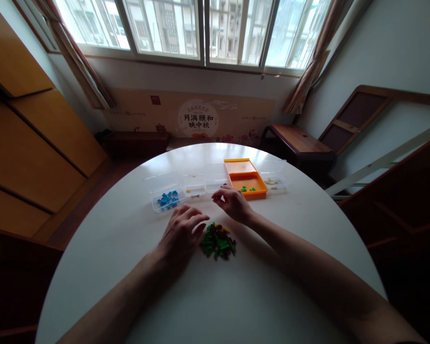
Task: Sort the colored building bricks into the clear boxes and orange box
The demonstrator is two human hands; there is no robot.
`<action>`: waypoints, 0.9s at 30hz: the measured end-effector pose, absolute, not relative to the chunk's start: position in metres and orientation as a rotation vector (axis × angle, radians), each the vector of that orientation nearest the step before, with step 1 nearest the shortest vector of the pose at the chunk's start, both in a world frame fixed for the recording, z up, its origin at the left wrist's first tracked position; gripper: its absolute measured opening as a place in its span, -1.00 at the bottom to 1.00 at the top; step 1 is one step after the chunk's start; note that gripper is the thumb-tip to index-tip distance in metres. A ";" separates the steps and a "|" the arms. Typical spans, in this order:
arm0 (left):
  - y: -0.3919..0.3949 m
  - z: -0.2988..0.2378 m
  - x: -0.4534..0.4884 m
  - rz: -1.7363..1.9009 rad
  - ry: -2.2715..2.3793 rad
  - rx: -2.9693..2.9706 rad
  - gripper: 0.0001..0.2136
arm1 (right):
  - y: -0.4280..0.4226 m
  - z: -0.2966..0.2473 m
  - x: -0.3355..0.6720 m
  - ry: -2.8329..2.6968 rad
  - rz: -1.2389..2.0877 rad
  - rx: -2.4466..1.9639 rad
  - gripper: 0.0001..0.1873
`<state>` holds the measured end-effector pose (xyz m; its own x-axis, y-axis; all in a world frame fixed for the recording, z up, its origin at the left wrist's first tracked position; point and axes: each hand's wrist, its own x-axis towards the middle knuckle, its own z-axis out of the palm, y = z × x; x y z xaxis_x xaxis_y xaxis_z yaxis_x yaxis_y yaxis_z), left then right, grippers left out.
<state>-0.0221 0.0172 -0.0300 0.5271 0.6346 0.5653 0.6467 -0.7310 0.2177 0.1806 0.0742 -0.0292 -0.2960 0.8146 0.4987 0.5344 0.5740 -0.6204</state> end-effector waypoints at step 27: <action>0.018 -0.030 -0.022 -0.847 -1.049 -2.910 -0.89 | 0.037 -0.021 0.224 -2.508 0.671 -0.945 -0.84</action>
<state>-0.0217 0.0179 -0.0304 0.6471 0.6100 0.4573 0.5752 -0.7843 0.2322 0.2242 0.0370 -0.0205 -0.7034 0.6889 0.1750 0.5096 0.6605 -0.5515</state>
